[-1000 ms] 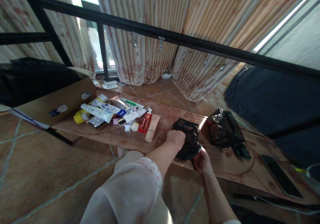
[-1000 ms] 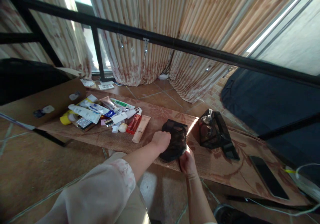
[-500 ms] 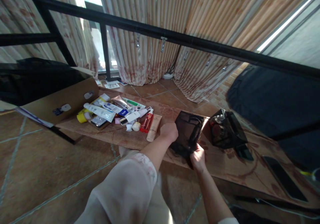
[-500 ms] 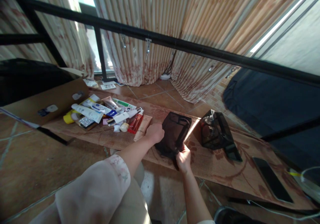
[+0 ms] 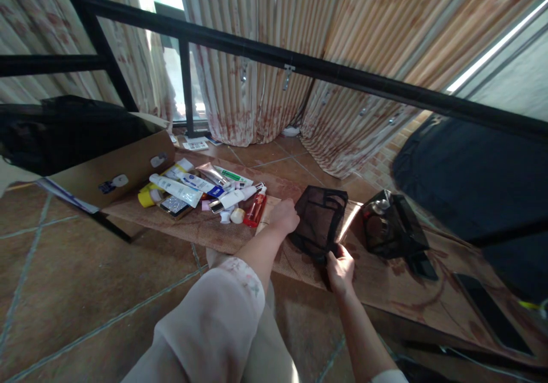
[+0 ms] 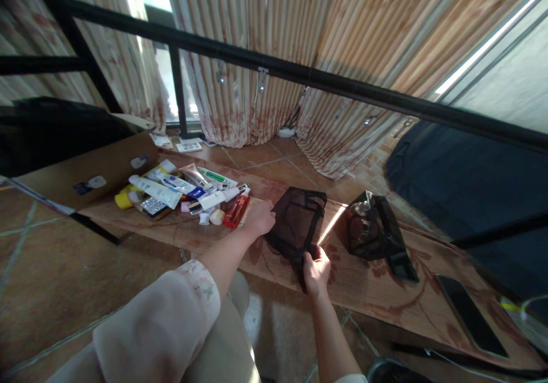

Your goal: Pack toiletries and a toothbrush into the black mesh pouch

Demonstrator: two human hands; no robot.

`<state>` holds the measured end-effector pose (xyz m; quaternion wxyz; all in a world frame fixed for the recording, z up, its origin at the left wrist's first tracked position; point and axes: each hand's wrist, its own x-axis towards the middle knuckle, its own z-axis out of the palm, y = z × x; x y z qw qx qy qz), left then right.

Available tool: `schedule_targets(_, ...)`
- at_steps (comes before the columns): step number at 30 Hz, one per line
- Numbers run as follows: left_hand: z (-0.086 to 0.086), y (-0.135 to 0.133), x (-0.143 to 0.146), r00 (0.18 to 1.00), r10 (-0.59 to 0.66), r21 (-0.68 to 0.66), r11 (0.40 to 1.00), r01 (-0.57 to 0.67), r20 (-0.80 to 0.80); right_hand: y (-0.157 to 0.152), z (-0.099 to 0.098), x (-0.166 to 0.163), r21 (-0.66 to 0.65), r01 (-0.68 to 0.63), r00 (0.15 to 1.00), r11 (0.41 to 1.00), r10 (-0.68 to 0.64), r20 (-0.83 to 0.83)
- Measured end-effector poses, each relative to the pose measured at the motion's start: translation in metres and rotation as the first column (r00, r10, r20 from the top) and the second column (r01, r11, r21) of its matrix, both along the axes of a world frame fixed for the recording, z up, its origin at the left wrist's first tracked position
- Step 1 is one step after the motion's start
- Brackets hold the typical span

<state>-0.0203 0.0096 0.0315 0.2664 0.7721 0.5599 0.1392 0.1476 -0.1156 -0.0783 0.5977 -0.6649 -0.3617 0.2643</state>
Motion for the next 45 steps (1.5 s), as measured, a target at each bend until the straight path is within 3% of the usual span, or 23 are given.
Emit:
schedule_targets(5,-0.010,-0.001,0.001,0.990,-0.143,-0.048,0.988,0.144,0.018,-0.001,-0.001,-0.004,0.073,-0.034,0.998,0.997,0.038,-0.050)
schedule_targets(10,-0.009,-0.007,0.006,0.964,-0.254,-0.108,0.959,0.261,0.079,-0.001,0.001,-0.007,0.071,-0.031,0.998,0.997,0.034,-0.053)
schedule_targets(15,-0.010,-0.005,-0.002,0.897,-0.371,-0.275,0.861,0.429,0.239,-0.002,0.003,-0.007,0.094,-0.028,0.997,0.995,0.035,-0.067)
schedule_targets(19,-0.011,-0.005,-0.002,0.845,-0.464,-0.249,0.814,0.525,0.267,-0.002,0.000,-0.004,0.078,0.013,0.999,0.997,-0.010,-0.037)
schedule_targets(24,-0.009,-0.010,-0.001,0.870,-0.487,-0.189,0.849,0.493,0.080,-0.001,-0.003,-0.001,0.060,0.017,1.000,0.998,-0.016,-0.016)
schedule_targets(34,-0.011,-0.011,0.003,0.886,-0.458,-0.080,0.888,0.452,-0.073,0.000,-0.006,0.001,0.058,0.028,0.994,0.998,-0.034,0.103)
schedule_targets(39,-0.006,-0.011,0.004,0.913,-0.406,0.039,0.912,0.408,-0.040,0.000,-0.003,0.001,0.009,0.076,0.980,0.997,-0.076,0.184)
schedule_targets(45,-0.004,-0.012,0.005,0.933,-0.359,0.086,0.930,0.358,0.001,-0.003,0.011,-0.007,-0.021,0.107,0.973,0.994,-0.101,0.210)
